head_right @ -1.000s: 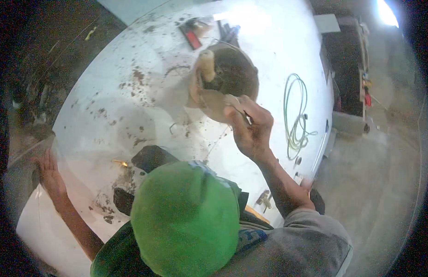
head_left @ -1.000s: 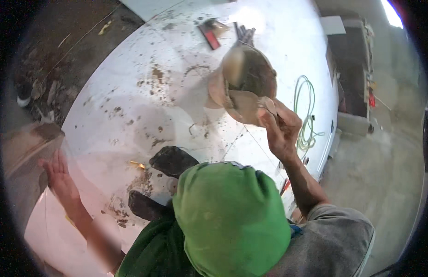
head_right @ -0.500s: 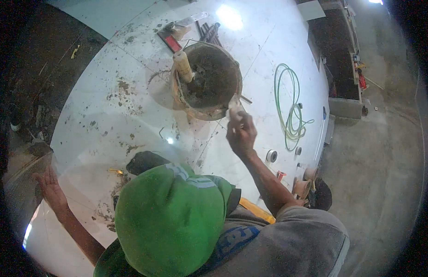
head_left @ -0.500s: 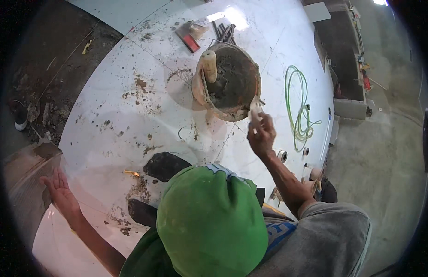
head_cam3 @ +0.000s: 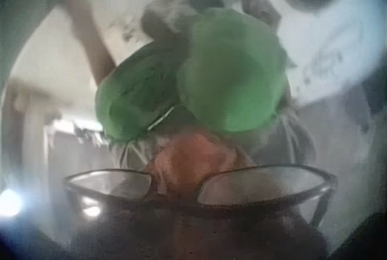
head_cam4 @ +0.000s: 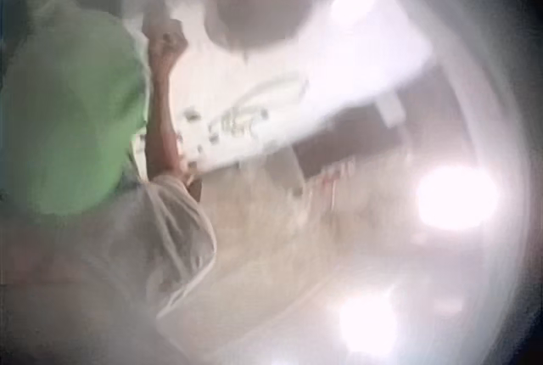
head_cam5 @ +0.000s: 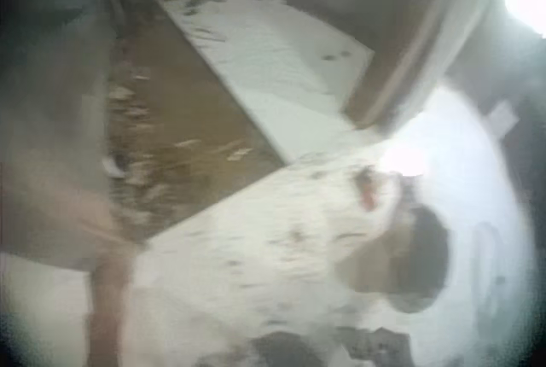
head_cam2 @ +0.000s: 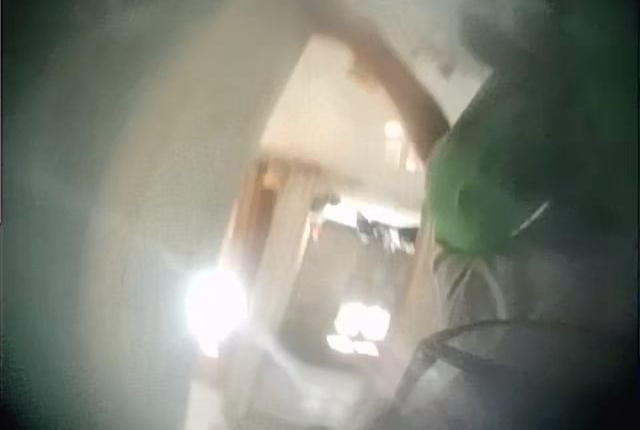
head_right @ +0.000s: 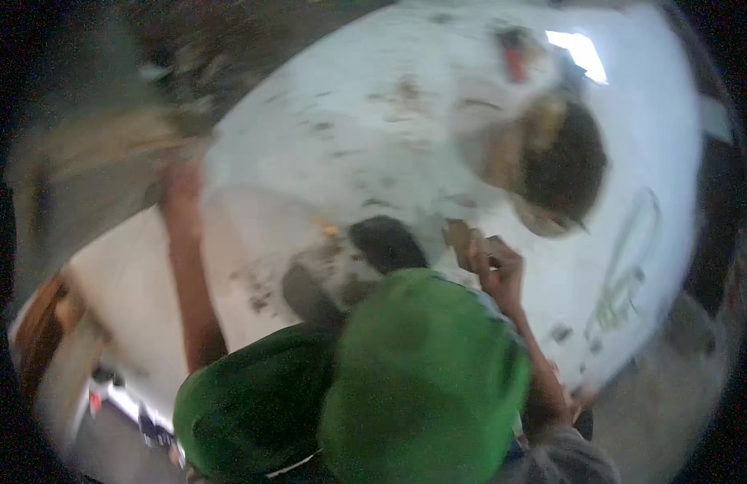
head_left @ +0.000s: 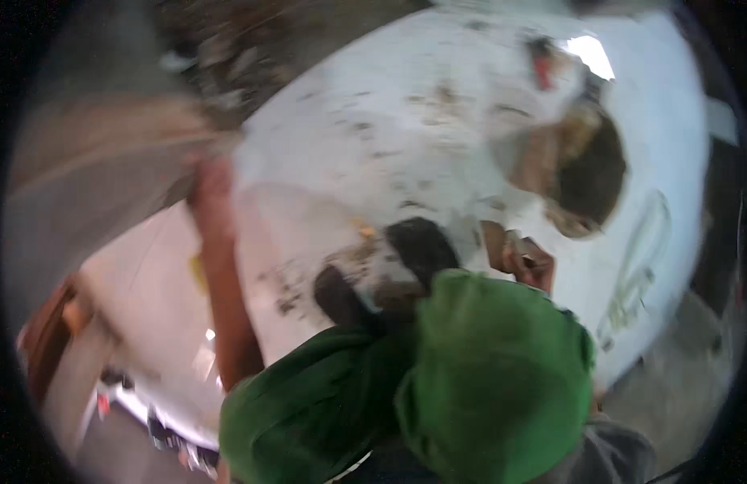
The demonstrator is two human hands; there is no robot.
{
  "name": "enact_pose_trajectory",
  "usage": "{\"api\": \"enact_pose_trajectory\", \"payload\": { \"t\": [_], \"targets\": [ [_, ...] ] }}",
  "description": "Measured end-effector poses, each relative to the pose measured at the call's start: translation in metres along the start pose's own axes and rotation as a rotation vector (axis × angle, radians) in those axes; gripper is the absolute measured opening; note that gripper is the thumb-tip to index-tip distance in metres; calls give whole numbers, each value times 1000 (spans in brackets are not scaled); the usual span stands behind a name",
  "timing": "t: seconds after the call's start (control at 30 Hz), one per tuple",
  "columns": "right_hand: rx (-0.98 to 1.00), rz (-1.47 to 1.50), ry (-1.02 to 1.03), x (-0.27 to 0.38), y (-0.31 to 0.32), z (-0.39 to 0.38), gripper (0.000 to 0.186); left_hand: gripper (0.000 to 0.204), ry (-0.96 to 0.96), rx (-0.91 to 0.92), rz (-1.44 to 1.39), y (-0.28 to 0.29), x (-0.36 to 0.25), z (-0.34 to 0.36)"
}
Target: The person applies mortar to a wall corner and the back of a tile using a trowel and a small scrap of tile, then positions the tile piece onto the corner.
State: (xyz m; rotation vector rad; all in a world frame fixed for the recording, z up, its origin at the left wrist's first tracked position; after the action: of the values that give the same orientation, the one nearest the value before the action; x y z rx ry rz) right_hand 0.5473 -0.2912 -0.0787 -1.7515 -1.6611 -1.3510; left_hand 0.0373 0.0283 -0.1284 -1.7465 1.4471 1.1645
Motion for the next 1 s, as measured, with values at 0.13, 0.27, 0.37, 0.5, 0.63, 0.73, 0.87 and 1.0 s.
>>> {"api": "enact_pose_trajectory", "payload": {
  "t": [0.13,0.27,0.37,0.5,0.63,0.73,0.87,1.0],
  "targets": [
    [198,98,0,54,-61,76,26,86,13,-76,-71,-30,-29,-15],
    [268,210,-174,43,-113,128,30,97,-15,-59,-94,-14,-30,-24],
    [-7,-532,604,87,-113,130,36,99,-28,-59,-112,-18,-26,-27],
    [-146,-436,665,154,-128,133,26,99,57,-66,-252,-28,-9,-19],
    [151,-86,645,239,-192,136,24,108,90,-21,-370,-38,-2,-12],
    [335,-20,864,308,-249,122,25,109,19,60,-413,-39,-3,-11],
    [411,-125,1281,391,-297,105,22,102,-7,82,-487,-40,5,-4],
    [492,-600,1241,440,-321,97,37,69,35,77,-577,-41,7,0]
  ]
}}
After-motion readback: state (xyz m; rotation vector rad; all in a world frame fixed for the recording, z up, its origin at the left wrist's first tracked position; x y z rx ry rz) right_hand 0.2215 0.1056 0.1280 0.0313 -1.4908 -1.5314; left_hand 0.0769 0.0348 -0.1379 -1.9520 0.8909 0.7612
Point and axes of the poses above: each hand's wrist, its own z-axis towards the middle knuckle, its own y-axis out of the back of the hand, x = y × z, the point moved 5 cm from there along z, towards the middle knuckle, and after that the axes turned 8 degrees about z, right-handed, at the moved point
